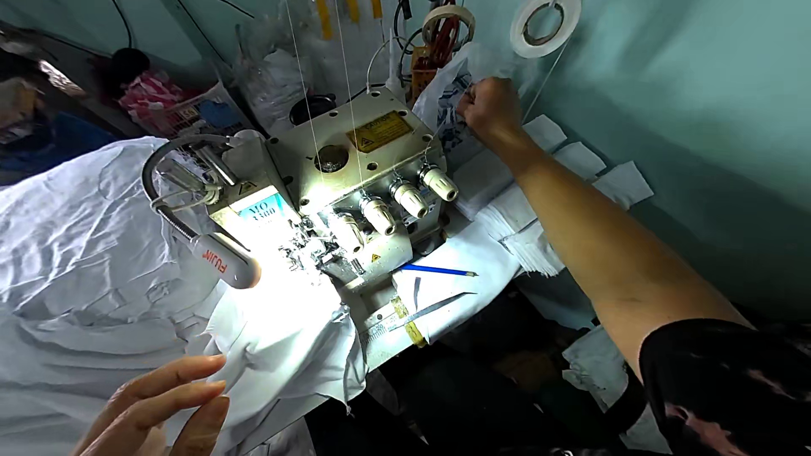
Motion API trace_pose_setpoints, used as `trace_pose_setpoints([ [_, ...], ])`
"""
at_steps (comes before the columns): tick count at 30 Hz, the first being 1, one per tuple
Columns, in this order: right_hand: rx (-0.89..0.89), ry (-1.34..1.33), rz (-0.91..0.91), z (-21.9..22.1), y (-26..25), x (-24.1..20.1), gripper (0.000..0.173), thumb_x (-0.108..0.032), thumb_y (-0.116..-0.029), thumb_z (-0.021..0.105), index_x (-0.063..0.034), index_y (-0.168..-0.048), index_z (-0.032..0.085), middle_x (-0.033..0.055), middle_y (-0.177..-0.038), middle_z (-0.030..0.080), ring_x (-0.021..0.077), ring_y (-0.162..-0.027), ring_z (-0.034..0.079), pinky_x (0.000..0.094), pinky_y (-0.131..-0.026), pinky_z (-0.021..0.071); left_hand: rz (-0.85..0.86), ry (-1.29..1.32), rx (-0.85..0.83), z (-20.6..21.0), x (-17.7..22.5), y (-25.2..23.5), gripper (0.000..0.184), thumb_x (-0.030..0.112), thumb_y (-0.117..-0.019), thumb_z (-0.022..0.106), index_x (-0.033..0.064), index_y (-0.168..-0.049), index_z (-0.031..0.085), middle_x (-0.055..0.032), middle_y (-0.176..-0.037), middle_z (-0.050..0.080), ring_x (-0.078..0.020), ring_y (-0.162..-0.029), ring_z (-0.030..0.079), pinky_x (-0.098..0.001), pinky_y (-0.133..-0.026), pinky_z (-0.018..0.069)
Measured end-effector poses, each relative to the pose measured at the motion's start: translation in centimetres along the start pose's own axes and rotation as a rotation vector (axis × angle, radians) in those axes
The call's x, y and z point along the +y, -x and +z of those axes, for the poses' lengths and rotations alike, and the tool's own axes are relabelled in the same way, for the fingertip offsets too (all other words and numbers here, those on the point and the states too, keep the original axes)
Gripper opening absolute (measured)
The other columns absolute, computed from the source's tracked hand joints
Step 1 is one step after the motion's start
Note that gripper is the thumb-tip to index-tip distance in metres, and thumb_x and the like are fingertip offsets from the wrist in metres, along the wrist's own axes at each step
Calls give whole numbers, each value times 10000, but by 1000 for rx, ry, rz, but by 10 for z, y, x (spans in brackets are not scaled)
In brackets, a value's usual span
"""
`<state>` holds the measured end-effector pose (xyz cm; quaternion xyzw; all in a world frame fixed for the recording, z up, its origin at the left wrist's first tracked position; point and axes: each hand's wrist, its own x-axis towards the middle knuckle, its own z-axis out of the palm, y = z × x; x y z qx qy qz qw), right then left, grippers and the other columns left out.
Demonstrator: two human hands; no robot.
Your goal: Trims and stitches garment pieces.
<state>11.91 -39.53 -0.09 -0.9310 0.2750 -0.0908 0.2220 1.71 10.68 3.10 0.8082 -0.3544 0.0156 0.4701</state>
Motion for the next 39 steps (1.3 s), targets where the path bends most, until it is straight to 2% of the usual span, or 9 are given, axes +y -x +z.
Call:
trace_pose_setpoints([
  [4, 90, -123, -57, -18, 23, 14, 303, -150, -1011, 555, 118, -1091, 673, 328, -1090, 667, 481, -1074, 635, 662, -899, 457, 13, 67, -5, 19, 2, -2, 171, 193, -1011, 634, 260, -1148, 710, 154, -1222, 674, -20, -1140, 635, -209, -962, 543],
  [8, 203, -323, -25, -24, 33, 22, 181, -128, -939, 642, 47, -976, 670, 119, -889, 622, 175, -799, 563, 377, -750, 465, -17, 246, 1, 56, 19, -4, 183, 154, -1004, 641, 225, -1151, 723, 90, -1124, 740, -77, -1012, 711, -244, -867, 601],
  [11, 143, -224, -38, -27, 37, 21, 274, -148, -990, 588, 106, -1053, 669, 275, -1014, 663, 389, -967, 636, 592, -855, 472, -19, 314, 2, 76, 21, -3, 158, 104, -984, 650, 145, -1110, 736, 16, -1073, 761, -128, -955, 734, -277, -847, 618],
  [20, -11, 10, -194, -30, 21, 14, 306, -158, -1026, 553, 108, -1108, 680, 348, -1128, 655, 536, -1113, 610, 727, -904, 421, -41, 299, 10, 73, 18, 13, 143, 116, -982, 661, 153, -1093, 741, 22, -1071, 752, -115, -953, 725, -258, -840, 610],
  [32, 221, -278, -169, -31, 46, 28, 303, -189, -1015, 566, 84, -1092, 672, 219, -1000, 669, 260, -885, 627, 438, -821, 497, -46, 430, 1, 98, 23, 13, 138, 70, -977, 655, 85, -1084, 739, -33, -1044, 755, -150, -925, 732, -285, -839, 620],
  [33, 218, -234, -188, -31, 46, 28, 312, -179, -1013, 544, 93, -1102, 668, 242, -1051, 670, 296, -951, 636, 465, -862, 492, -46, 433, 0, 99, 23, 13, 138, 67, -977, 654, 81, -1084, 740, -34, -1043, 754, -152, -922, 732, -286, -837, 621],
  [35, 27, -46, -235, -30, 41, 31, 323, -139, -1036, 540, 142, -1148, 654, 357, -1195, 632, 509, -1165, 601, 685, -977, 433, -50, 435, -8, 102, 21, 16, 137, 67, -978, 650, 71, -1082, 740, -39, -1037, 754, -153, -914, 733, -288, -830, 623],
  [36, -39, 15, -219, -27, 39, 34, 316, -143, -1045, 540, 134, -1142, 658, 368, -1200, 627, 546, -1178, 584, 727, -962, 407, -48, 432, -16, 102, 20, 17, 135, 68, -979, 649, 68, -1080, 738, -42, -1033, 754, -155, -912, 733, -290, -828, 623],
  [39, 187, -104, -180, -33, 44, 28, 369, -192, -1043, 511, 124, -1171, 650, 335, -1182, 649, 487, -1147, 612, 657, -969, 437, -56, 431, -11, 100, 16, 21, 131, 72, -980, 653, 61, -1078, 740, -53, -1031, 753, -166, -912, 733, -295, -825, 625],
])
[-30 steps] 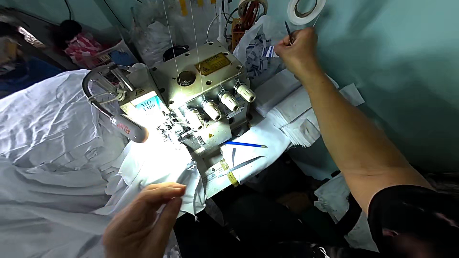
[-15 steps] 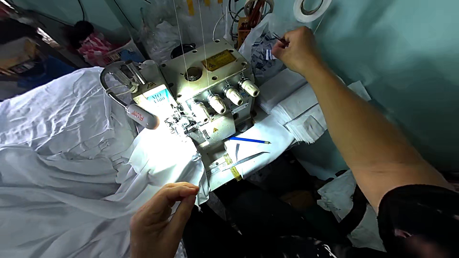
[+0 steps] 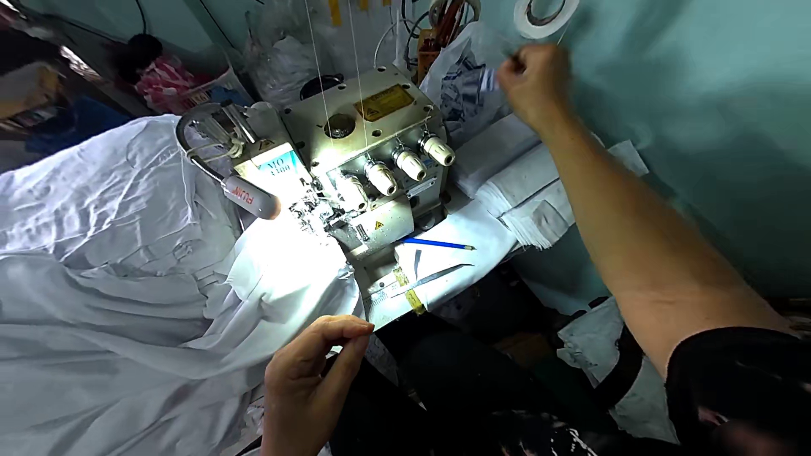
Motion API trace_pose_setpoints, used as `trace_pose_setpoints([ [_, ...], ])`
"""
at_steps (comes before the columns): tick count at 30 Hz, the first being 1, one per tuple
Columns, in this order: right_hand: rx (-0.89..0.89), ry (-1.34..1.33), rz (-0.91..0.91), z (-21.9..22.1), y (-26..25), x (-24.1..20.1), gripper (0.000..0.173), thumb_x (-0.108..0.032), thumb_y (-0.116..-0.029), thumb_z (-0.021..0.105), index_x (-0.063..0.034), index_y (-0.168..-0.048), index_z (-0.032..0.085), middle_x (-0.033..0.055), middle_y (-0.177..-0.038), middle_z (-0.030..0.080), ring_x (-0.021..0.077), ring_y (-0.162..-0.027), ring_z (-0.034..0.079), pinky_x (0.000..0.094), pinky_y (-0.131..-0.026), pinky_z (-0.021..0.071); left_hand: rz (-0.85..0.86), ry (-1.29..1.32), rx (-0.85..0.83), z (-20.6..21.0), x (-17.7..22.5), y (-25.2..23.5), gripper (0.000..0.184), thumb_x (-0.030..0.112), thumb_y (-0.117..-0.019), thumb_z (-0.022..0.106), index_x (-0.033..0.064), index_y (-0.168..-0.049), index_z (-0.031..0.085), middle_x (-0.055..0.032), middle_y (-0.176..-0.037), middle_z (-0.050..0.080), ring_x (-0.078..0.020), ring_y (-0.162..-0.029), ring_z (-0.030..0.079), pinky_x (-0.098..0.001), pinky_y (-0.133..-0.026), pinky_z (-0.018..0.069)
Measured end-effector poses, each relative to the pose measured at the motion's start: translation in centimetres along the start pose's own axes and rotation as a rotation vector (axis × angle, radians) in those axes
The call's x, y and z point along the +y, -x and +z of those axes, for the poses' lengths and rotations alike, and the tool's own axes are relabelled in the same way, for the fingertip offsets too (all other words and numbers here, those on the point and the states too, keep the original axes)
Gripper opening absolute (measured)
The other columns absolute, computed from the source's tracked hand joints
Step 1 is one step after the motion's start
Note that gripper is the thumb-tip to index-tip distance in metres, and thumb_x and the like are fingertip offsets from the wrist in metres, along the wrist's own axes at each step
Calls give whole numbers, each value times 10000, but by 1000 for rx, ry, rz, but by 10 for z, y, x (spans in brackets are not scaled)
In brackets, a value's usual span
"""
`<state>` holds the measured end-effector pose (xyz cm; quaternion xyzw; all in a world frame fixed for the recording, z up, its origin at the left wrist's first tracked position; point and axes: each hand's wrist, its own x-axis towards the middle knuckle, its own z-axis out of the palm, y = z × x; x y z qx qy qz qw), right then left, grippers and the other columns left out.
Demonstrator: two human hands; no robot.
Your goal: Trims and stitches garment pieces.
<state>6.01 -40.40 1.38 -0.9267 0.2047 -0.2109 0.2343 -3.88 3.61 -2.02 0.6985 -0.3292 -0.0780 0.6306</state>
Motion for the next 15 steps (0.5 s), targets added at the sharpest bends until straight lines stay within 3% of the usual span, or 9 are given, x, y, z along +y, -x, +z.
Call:
trace_pose_setpoints([
  [2, 81, -7, -25, 8, 0, 0, 361, -185, -1029, 503, 118, -1155, 654, 311, -1172, 652, 442, -1121, 625, 592, -964, 455, -10, -3, 9, -1, -1, 4, 132, 73, -981, 651, 65, -1078, 740, -47, -1030, 754, -156, -910, 731, -285, -825, 621],
  [4, -137, 107, -34, 17, 1, 11, 323, -134, -1045, 518, 147, -1134, 650, 372, -1179, 638, 548, -1156, 602, 717, -951, 426, -5, 1, 7, -1, 0, 5, 133, 72, -978, 653, 63, -1078, 740, -49, -1030, 754, -156, -908, 730, -283, -821, 620],
  [5, -176, 124, -10, 17, 1, 11, 324, -141, -1048, 517, 139, -1143, 647, 370, -1186, 635, 556, -1169, 592, 731, -945, 418, 0, 6, 8, -2, 0, 4, 135, 74, -979, 655, 65, -1083, 742, -52, -1034, 754, -160, -912, 731, -288, -825, 621],
  [12, -5, -86, 46, -5, 16, -11, 326, -201, -1021, 553, 97, -1089, 668, 283, -1025, 667, 408, -983, 635, 595, -858, 463, -9, 25, -6, 7, -3, 1, 128, 59, -974, 654, 47, -1071, 738, -60, -1032, 752, -163, -913, 732, -303, -837, 622],
  [15, 194, -69, -14, -4, 33, -22, 333, -167, -1005, 525, 110, -1105, 681, 285, -1116, 670, 394, -1051, 643, 543, -920, 476, -9, 63, -21, 15, -4, -2, 130, 43, -973, 648, 22, -1071, 731, -67, -1029, 750, -161, -913, 730, -304, -840, 621],
])
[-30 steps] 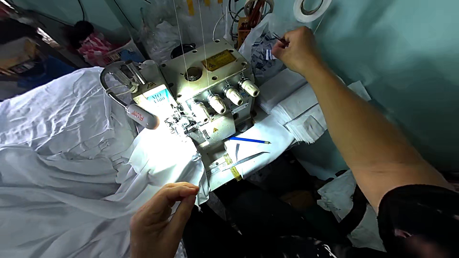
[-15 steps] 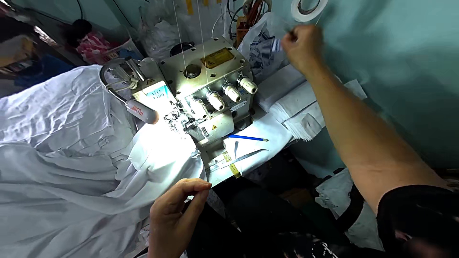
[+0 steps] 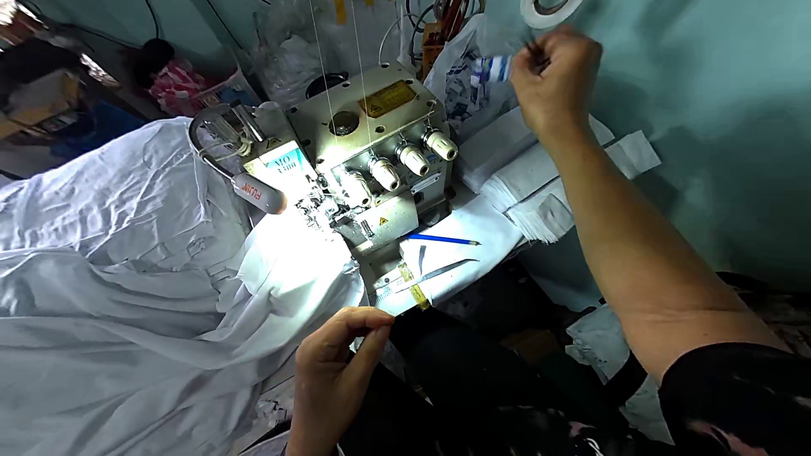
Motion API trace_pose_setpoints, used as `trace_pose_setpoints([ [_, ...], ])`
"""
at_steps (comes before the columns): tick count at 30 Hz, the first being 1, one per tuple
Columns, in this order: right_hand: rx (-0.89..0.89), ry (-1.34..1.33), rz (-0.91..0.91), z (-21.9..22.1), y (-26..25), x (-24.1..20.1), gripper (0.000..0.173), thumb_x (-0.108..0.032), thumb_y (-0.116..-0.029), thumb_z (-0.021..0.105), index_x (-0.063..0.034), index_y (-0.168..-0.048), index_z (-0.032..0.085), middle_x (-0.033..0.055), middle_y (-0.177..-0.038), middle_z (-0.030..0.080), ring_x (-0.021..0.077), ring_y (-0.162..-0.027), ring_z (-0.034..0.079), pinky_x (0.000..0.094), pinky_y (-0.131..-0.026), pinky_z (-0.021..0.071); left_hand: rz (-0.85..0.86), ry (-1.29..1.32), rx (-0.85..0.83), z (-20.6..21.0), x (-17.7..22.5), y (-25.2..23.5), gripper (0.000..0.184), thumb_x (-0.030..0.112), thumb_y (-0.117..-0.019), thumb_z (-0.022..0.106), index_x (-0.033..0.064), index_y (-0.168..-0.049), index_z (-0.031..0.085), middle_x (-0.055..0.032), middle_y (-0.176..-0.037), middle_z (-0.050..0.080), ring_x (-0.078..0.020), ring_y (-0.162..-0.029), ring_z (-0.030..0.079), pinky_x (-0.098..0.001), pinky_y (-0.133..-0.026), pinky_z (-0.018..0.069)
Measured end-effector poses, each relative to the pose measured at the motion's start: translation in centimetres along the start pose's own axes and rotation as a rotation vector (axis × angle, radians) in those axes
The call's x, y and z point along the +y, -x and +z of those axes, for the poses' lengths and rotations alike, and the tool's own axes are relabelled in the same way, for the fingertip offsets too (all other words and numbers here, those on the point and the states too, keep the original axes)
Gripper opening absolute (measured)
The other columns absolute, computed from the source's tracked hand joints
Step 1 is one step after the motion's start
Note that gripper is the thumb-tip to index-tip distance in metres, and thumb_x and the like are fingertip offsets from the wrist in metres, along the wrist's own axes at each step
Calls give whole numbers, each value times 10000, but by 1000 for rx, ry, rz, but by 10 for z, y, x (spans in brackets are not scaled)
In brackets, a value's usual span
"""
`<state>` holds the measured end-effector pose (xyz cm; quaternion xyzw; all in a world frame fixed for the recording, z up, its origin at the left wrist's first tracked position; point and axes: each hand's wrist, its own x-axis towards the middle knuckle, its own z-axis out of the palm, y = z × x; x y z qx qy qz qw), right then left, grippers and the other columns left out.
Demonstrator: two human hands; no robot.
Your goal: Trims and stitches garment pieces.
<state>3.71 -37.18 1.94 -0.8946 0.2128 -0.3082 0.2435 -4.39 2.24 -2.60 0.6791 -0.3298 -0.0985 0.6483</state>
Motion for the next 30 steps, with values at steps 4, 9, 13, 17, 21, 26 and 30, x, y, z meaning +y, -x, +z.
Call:
trace_pose_setpoints([
  [4, -404, 266, 13, 8, -2, 13, 301, -128, -1016, 557, 139, -1120, 649, 395, -1186, 622, 589, -1159, 582, 765, -904, 411, -8, 31, -32, 7, -3, 1, 128, 25, -968, 644, 9, -1064, 728, -80, -1028, 750, -168, -922, 731, -307, -841, 622],
  [9, -81, 74, 91, 1, -14, 0, 360, -179, -1023, 515, 118, -1181, 641, 311, -1208, 645, 452, -1164, 606, 616, -961, 433, -46, 19, -5, 2, -9, 10, 129, 46, -969, 648, 27, -1061, 737, -80, -1023, 751, -170, -908, 730, -299, -834, 618],
  [13, -33, 37, 96, 27, -41, 11, 341, -174, -1025, 530, 103, -1179, 656, 287, -1239, 649, 421, -1189, 623, 582, -991, 466, -47, 22, -14, 1, -12, 10, 139, 55, -969, 658, 49, -1075, 748, -79, -1030, 755, -176, -910, 736, -305, -837, 624],
  [17, -242, 35, 113, 47, -56, 22, 415, -162, -993, 643, 68, -1338, 607, 318, -1394, 536, 483, -1257, 559, 650, -1015, 444, -61, 0, -5, -3, -12, 12, 146, 59, -967, 664, 78, -1081, 753, -62, -1040, 758, -164, -916, 736, -294, -838, 621],
  [21, -538, 61, -220, 53, -49, 17, 243, -26, -899, 715, 49, -1130, 721, 302, -1166, 657, 480, -1127, 624, 677, -947, 471, -85, -29, -6, -8, -18, 17, 138, 56, -964, 661, 66, -1067, 752, -72, -1036, 757, -172, -916, 737, -294, -827, 624],
  [26, -713, 323, -128, 59, -30, 7, 274, -66, -931, 689, 70, -1168, 675, 309, -1267, 612, 494, -1219, 578, 671, -958, 460, -84, -26, -25, -4, -19, 14, 136, 59, -962, 657, 66, -1058, 753, -72, -1033, 758, -175, -923, 737, -302, -849, 620],
  [30, -577, 198, -65, 55, -39, 17, 320, -180, -1055, 558, 111, -1116, 676, 336, -1202, 642, 516, -1195, 593, 687, -967, 449, -67, -10, -39, -6, -18, 13, 137, 67, -967, 662, 68, -1068, 753, -78, -1033, 755, -176, -927, 734, -303, -847, 618],
])
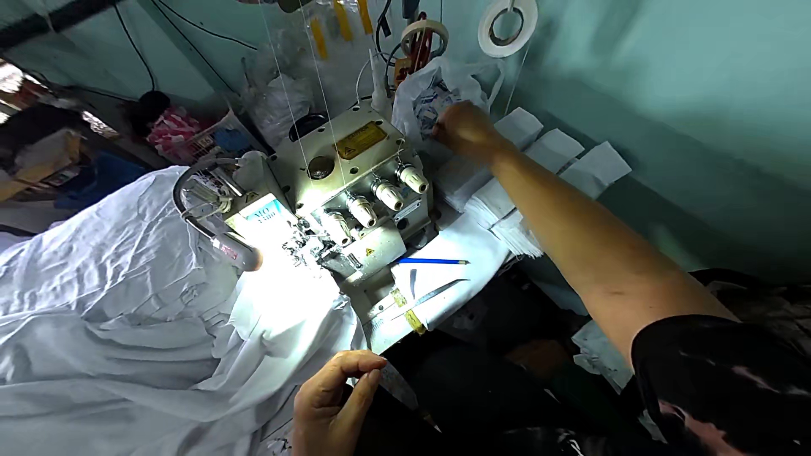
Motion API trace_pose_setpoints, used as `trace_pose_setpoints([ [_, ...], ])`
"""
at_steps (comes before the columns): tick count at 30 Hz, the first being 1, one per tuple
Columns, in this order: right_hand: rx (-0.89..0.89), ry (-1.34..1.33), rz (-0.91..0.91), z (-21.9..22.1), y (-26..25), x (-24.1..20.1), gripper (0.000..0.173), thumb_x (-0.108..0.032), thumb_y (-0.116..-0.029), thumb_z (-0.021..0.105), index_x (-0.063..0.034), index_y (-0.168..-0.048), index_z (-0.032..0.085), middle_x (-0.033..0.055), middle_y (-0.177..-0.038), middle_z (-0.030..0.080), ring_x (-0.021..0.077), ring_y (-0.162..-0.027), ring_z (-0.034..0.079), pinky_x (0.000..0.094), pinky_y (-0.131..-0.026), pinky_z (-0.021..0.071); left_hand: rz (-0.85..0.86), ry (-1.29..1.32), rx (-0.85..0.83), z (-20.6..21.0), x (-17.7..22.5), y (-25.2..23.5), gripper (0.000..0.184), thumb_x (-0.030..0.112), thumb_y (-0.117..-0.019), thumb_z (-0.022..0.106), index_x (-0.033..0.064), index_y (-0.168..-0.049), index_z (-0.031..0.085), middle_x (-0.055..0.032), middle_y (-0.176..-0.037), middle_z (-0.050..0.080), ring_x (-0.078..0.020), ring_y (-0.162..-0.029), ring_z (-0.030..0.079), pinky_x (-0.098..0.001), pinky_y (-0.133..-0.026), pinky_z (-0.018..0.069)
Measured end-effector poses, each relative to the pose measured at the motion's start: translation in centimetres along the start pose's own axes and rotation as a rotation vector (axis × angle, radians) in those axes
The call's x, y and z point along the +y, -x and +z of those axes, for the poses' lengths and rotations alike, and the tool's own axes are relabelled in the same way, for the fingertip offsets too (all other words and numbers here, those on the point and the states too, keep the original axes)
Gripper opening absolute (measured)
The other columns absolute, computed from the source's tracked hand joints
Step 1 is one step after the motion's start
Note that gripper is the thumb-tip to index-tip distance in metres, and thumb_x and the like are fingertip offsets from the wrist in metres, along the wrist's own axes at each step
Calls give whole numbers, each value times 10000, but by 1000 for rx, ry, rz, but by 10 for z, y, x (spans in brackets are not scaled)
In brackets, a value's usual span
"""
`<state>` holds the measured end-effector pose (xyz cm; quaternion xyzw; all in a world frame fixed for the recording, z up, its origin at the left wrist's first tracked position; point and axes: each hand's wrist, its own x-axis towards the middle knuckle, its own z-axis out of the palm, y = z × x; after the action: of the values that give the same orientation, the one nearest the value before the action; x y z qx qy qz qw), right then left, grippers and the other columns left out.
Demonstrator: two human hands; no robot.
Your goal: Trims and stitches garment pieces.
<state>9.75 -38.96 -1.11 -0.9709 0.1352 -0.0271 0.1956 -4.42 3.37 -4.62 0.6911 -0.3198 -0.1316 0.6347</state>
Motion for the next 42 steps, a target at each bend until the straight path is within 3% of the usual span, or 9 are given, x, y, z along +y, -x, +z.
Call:
trace_pose_setpoints([
  [3, -30, -41, 79, -13, -1, 9, 321, -215, -1049, 591, 90, -1077, 688, 322, -1144, 655, 502, -1137, 613, 693, -926, 451, -2, 12, 4, -3, 0, 0, 137, 79, -971, 663, 69, -1072, 755, -78, -1033, 758, -181, -931, 735, -308, -859, 616],
  [9, 377, -474, 105, -15, 18, 16, 345, -215, -1028, 606, 113, -1116, 667, 256, -1031, 679, 331, -966, 656, 518, -908, 501, 26, 27, 7, 5, 4, -3, 136, 70, -971, 655, 62, -1069, 749, -77, -1031, 755, -169, -926, 731, -300, -852, 613],
  [12, 516, -689, -23, -24, 55, -12, 173, -153, -983, 647, 18, -983, 677, 5, -804, 638, 14, -656, 559, 194, -635, 483, 70, 27, 36, 10, 9, -10, 139, 67, -980, 647, 49, -1080, 742, -67, -1043, 750, -152, -926, 722, -293, -849, 607],
  [14, 424, -907, -115, -22, 101, -48, 61, -92, -963, 648, -81, -903, 642, -115, -697, 602, -64, -514, 476, 126, -486, 413, 101, 13, 100, 16, 12, -19, 146, 96, -993, 640, 63, -1095, 739, -45, -1092, 741, -145, -995, 706, -307, -894, 592],
  [18, 68, -1180, -345, 35, 192, -106, 107, -43, -925, 662, -120, -864, 703, -93, -727, 646, -33, -575, 541, 136, -511, 468, 31, 27, 205, 32, 6, -35, 184, 229, -966, 687, 158, -1137, 693, 20, -1308, 681, -127, -1250, 621, -345, -1034, 534],
  [22, -47, -1296, -303, 96, 228, -117, 42, -156, -939, 689, -179, -910, 708, -84, -756, 647, -6, -593, 547, 162, -528, 473, 3, 204, 242, 39, -21, -29, 214, -61, -871, 710, -17, -1059, 617, -109, -987, 714, -185, -931, 701, -374, -868, 598],
  [32, -78, -1105, -480, 108, 191, -151, 71, -199, -886, 712, -141, -854, 738, -115, -716, 656, -62, -605, 558, 115, -539, 457, 54, -157, 228, -15, 12, -10, 209, -62, -883, 691, -113, -1058, 588, -129, -875, 681, -137, -810, 685, -310, -794, 593],
  [38, -42, -1091, -450, 112, 198, -170, 128, -175, -911, 651, -126, -815, 721, -107, -699, 651, -67, -587, 555, 122, -534, 467, 209, -971, 404, -2, 0, -1, 413, 385, -799, 863, 123, -1055, 673, -106, -1320, 657, -264, -1330, 556, -602, -1166, 314],
  [42, -177, -1116, -365, 96, 206, -181, 146, -147, -935, 673, -178, -800, 722, -136, -655, 615, -62, -530, 501, 128, -498, 423, 459, -1074, 505, -2, -16, 5, 47, 214, -973, 697, 184, -980, 661, -40, -1243, 662, -203, -1334, 521, -557, -1191, 240],
])
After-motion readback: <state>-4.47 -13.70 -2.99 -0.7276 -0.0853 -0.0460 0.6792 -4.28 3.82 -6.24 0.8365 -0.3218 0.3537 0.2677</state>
